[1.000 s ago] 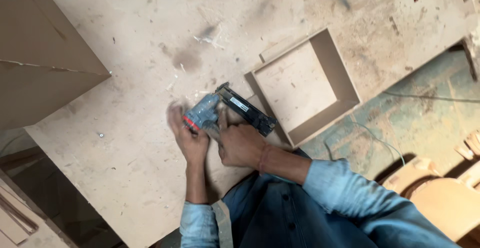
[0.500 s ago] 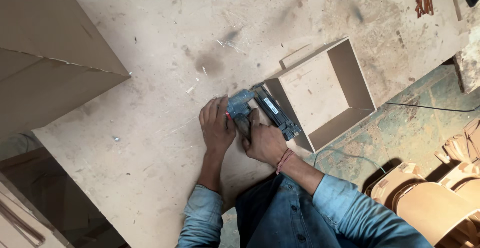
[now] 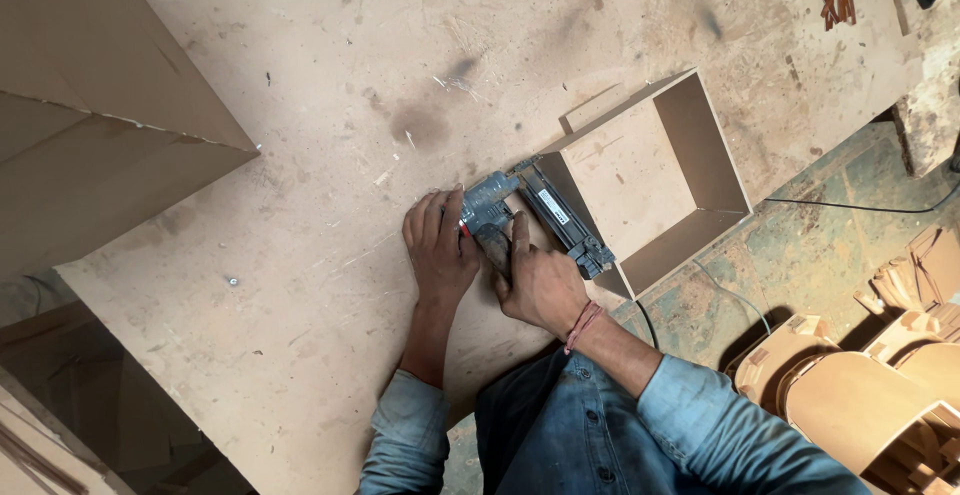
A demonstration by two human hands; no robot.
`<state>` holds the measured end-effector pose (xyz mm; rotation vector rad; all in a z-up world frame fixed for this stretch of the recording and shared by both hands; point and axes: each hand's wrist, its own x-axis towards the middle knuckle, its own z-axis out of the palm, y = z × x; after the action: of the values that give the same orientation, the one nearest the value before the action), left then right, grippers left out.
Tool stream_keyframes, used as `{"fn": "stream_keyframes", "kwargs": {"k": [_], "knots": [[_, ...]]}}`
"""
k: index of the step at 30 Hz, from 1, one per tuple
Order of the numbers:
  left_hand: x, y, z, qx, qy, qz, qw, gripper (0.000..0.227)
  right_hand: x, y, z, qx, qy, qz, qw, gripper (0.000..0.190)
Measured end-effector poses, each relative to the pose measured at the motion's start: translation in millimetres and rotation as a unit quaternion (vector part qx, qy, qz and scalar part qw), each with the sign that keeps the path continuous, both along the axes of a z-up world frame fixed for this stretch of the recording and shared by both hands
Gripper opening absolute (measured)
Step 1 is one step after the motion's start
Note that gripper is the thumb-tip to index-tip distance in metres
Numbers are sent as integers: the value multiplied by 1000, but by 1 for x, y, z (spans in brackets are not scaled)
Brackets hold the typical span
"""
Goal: The person assembles a small wooden box by aligning pre-cut panels and securing them with a pneumatic nail gun. They repeat the process for a second box, positioning each side and firing nails along the edges to complete the structure.
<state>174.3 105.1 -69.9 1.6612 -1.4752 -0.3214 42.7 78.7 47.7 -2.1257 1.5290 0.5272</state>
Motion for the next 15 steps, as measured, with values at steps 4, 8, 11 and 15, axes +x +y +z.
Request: {"fn": "stream_keyframes", "kwargs": {"k": [4,8,11,15], "knots": [[0,-1,7,-8,7,-3,1000,56,0,0,8,9,15,-5,1000,98],[1,-1,10,-8,8,-10,1000,57,0,1,9,23,26,-6,999,97],[0,1,12,-10,11,-7,1000,56,-2,5,10,15,11,-9,1000,96],[-3,2,20,-12,10,-5,1000,57,-6,6,17,9,3,-2,1000,97]]}}
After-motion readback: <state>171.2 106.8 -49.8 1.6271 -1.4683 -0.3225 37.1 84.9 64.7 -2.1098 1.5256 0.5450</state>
